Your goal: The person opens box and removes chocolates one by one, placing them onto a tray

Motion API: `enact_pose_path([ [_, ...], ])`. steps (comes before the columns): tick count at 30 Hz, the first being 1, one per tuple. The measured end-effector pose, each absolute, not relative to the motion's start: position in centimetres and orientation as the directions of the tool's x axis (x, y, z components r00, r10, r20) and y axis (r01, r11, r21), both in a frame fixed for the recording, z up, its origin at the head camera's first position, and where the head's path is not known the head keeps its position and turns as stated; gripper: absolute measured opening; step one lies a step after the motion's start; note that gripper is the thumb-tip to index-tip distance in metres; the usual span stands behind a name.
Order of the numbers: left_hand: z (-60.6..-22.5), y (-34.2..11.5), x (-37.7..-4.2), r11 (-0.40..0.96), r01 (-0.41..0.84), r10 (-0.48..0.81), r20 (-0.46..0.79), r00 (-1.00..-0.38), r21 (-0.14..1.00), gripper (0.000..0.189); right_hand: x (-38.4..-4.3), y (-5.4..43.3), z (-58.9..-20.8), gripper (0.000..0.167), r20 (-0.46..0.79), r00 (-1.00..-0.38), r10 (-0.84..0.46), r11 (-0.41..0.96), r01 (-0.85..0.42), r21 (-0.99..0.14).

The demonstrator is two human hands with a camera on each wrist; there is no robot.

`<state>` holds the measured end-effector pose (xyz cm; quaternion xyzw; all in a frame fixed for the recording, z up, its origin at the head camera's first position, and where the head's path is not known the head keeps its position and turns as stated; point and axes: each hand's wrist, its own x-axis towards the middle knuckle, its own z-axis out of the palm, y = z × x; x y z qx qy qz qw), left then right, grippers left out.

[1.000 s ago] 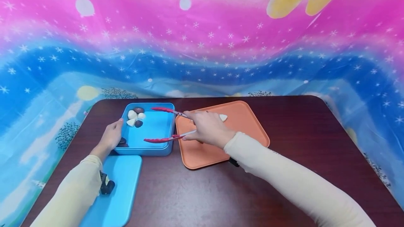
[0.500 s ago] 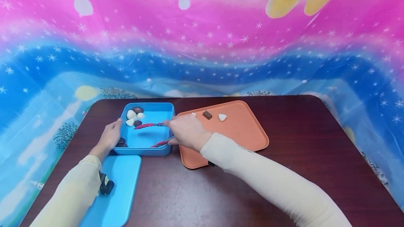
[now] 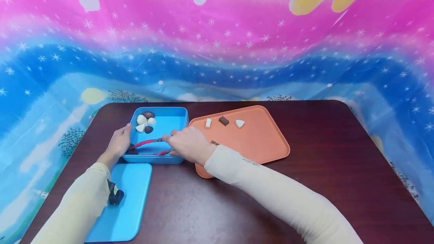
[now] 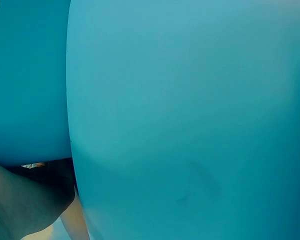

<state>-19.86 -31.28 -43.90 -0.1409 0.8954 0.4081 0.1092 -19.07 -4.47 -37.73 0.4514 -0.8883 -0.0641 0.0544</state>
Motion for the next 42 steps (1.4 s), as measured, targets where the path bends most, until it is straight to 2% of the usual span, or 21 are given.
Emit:
enact_pose_path([
  [5,-43.7,-30.8,-20.0,0.639,-0.314,-0.164,-0.274,-0.948,0.702,0.080,-19.0,-4.6,-38.1,0.044,0.059,-0.584,-0.810,0.585,-0.795,0.163],
  [10,-43.6,-30.8,-20.2,0.660,-0.264,-0.152,-0.219,-0.964,0.703,0.063,-19.0,-4.3,-38.2,0.040,0.061,-0.611,-0.790,0.612,-0.775,0.159],
  [16,-43.7,-30.5,-20.5,0.657,-0.263,-0.142,-0.226,-0.964,0.707,0.071,-19.5,-3.6,-38.4,0.045,0.044,-0.679,-0.733,0.678,-0.724,0.124],
  [22,-43.5,-30.5,-20.9,0.644,-0.271,-0.136,-0.242,-0.961,0.715,0.078,-19.9,-2.6,-38.8,0.043,0.081,-0.703,-0.707,0.708,-0.702,0.078],
  [26,-43.4,-30.7,-20.7,0.645,-0.292,-0.133,-0.272,-0.953,0.707,0.077,-19.6,-2.1,-38.8,0.040,0.116,-0.716,-0.689,0.722,-0.692,0.018],
  [35,-43.7,-30.9,-20.2,0.646,-0.273,-0.132,-0.248,-0.960,0.713,0.080,-18.5,-0.1,-39.2,0.039,0.164,-0.750,-0.641,0.736,-0.661,-0.149],
  [42,-44.0,-31.5,-19.6,0.655,-0.292,-0.133,-0.274,-0.953,0.697,0.079,-17.9,1.5,-39.7,0.042,0.137,-0.808,-0.574,0.764,-0.588,-0.267],
])
